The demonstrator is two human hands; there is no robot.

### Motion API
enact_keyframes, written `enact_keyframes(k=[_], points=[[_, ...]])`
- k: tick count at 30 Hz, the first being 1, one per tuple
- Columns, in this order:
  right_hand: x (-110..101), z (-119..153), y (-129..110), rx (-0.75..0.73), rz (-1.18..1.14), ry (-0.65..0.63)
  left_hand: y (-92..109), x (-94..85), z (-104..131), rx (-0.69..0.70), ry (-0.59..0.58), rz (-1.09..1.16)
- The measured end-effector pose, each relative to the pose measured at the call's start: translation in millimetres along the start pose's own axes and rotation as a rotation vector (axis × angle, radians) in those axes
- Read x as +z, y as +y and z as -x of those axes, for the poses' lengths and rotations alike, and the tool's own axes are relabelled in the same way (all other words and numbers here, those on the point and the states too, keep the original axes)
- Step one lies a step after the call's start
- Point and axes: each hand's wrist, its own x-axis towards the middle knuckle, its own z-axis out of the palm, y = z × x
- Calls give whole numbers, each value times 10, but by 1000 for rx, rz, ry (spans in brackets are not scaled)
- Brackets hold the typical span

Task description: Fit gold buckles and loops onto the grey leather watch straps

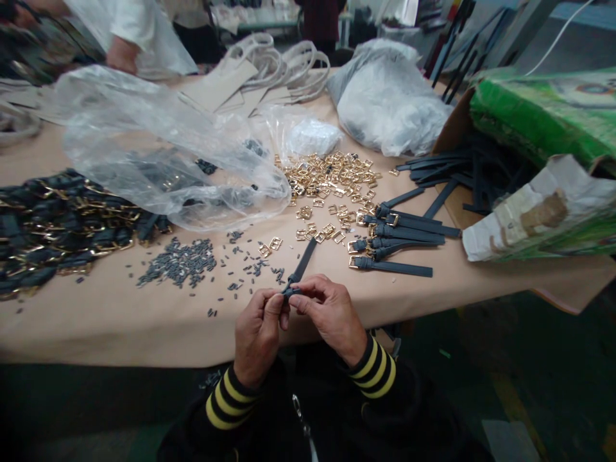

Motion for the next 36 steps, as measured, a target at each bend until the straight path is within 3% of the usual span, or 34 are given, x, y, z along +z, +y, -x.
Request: enact_keyframes(k=[6, 10, 14, 17, 22, 26, 28, 32, 36], points=[[-46, 9, -122, 73, 47, -126, -15, -50, -29, 167, -55, -221], [12, 27, -160, 61, 206, -121, -11, -69, -37, 243, -72, -330], [34, 19, -147, 55, 247, -102, -24, -126, -53, 230, -239, -290], [11, 2, -157, 30, 253, -116, -42, -173, -54, 129, -331, -158], [-69, -31, -301, -108, 475, -271, -13, -230, -70, -61, -286, -5], [-191, -93, -480, -428, 756, -156, 44, -278, -115, -118, -303, 31], [-266, -129, -555, -530, 899, -193, 55, -295, -124, -141, -329, 37], [-370, -175, -639, -321, 1109, -507, 49, -296, -109, -154, -393, 50], [-390, -190, -656, -151, 1042, -652, 57, -292, -104, -164, -458, 75]])
